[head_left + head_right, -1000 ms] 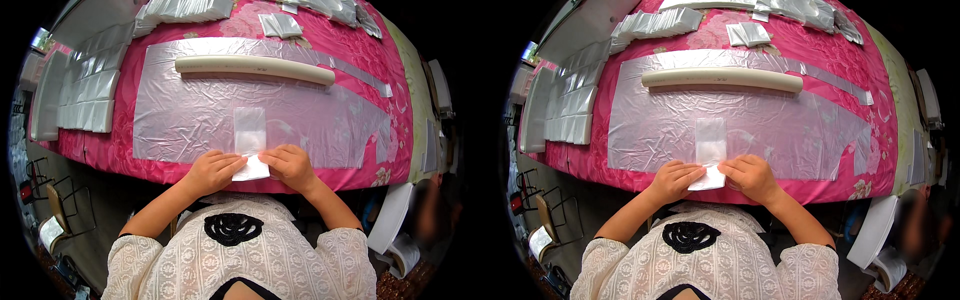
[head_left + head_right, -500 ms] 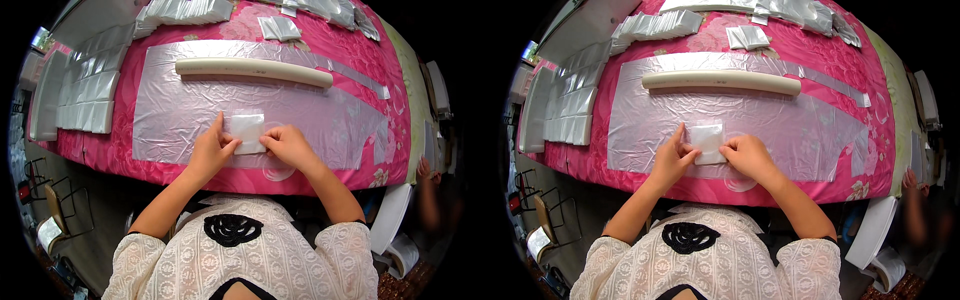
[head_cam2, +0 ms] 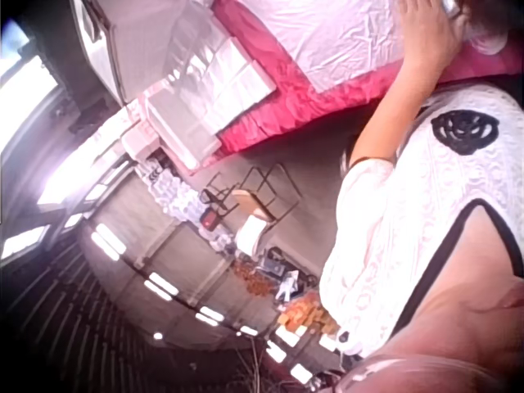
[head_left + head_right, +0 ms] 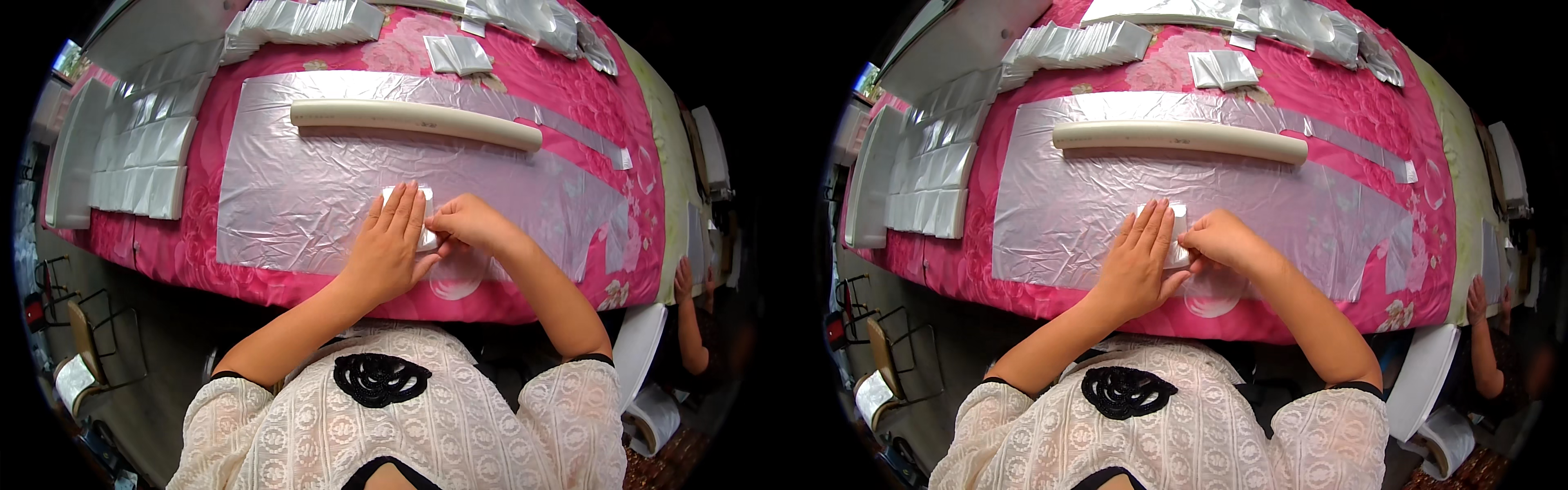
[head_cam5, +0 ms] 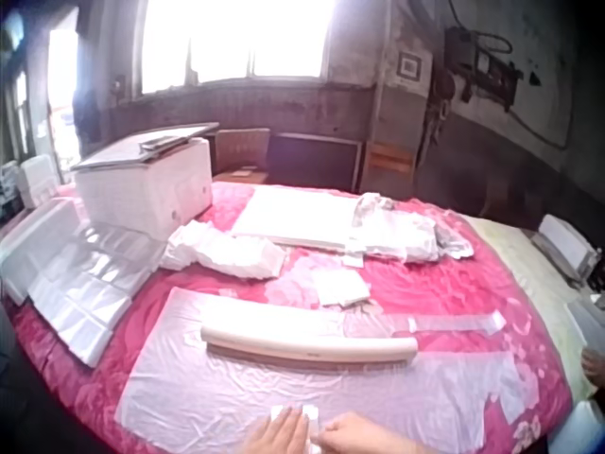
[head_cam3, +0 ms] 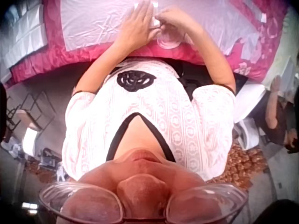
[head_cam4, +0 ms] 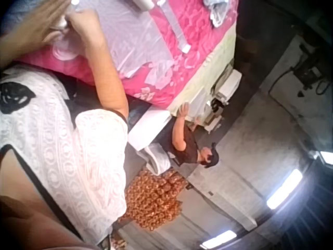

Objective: The person wraps small white rectangular items in clear plastic film. They unroll a sheet of film, place an item on it, fold the film over the item, and smooth it out. The wrapped items are stacked on the table. The person repeats this process for multiple items.

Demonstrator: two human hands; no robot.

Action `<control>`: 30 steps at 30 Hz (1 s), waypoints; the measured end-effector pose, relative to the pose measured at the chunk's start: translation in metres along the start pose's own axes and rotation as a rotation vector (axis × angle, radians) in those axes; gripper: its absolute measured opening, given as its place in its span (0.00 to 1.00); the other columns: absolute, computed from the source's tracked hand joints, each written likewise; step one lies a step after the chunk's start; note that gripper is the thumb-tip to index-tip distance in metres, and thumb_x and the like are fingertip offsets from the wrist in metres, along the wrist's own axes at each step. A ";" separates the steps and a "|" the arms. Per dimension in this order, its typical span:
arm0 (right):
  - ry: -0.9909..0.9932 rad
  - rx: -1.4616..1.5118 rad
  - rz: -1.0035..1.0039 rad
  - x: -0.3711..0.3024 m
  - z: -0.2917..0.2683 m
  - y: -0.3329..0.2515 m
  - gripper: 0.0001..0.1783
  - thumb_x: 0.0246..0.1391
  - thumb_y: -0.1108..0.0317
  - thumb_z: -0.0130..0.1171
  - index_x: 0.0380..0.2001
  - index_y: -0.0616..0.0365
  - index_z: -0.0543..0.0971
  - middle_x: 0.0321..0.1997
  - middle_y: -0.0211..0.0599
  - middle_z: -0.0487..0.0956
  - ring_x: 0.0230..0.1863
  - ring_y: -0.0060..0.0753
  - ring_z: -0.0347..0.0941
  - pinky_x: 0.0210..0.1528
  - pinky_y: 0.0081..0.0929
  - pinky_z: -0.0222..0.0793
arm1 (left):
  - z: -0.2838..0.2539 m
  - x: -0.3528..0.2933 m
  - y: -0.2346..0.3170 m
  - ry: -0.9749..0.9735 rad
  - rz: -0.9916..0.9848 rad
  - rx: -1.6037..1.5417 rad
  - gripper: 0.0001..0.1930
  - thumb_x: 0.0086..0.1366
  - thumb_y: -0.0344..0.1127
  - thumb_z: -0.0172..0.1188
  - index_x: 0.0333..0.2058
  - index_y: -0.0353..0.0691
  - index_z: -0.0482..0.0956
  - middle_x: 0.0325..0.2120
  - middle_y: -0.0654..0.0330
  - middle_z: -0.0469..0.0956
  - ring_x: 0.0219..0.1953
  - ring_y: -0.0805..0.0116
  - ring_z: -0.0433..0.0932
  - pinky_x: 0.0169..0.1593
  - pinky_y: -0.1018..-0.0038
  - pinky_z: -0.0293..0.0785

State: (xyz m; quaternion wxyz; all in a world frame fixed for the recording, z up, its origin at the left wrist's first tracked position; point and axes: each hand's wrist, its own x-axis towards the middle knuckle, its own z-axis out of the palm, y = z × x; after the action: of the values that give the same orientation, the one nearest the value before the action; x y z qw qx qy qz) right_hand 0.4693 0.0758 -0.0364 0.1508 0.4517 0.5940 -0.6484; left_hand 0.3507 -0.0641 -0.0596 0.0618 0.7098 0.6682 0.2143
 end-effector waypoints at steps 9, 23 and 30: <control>0.133 -0.077 -0.104 -0.006 0.009 0.007 0.12 0.51 0.62 0.58 0.22 0.60 0.77 0.21 0.31 0.77 0.17 0.22 0.74 0.17 0.20 0.61 | 0.020 0.003 -0.001 -0.027 -0.106 -0.003 0.55 0.50 0.64 0.55 0.59 0.19 0.46 0.63 0.36 0.45 0.67 0.45 0.42 0.66 0.54 0.35; 0.744 -1.021 -0.992 0.001 0.051 0.018 0.33 0.50 0.55 0.55 0.56 0.65 0.65 0.59 0.49 0.65 0.63 0.47 0.57 0.64 0.41 0.49 | -0.015 -0.047 -0.014 0.213 -0.126 -0.390 0.42 0.53 0.40 0.58 0.62 0.30 0.47 0.63 0.39 0.46 0.66 0.46 0.46 0.65 0.55 0.42; 0.580 -1.063 -0.846 0.041 0.059 0.005 0.41 0.56 0.45 0.44 0.63 0.65 0.52 0.69 0.47 0.49 0.70 0.44 0.41 0.69 0.40 0.33 | -0.047 -0.150 -0.023 -0.134 -0.562 -1.240 0.15 0.62 0.26 0.49 0.47 0.30 0.73 0.41 0.51 0.77 0.42 0.66 0.76 0.50 0.72 0.70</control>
State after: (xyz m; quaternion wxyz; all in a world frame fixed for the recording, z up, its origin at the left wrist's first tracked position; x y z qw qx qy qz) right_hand 0.4268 0.0352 -0.0777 -0.0765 0.2031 0.9674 -0.1303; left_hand 0.3088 -0.2178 -0.0596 0.5514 0.3547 0.5755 0.4887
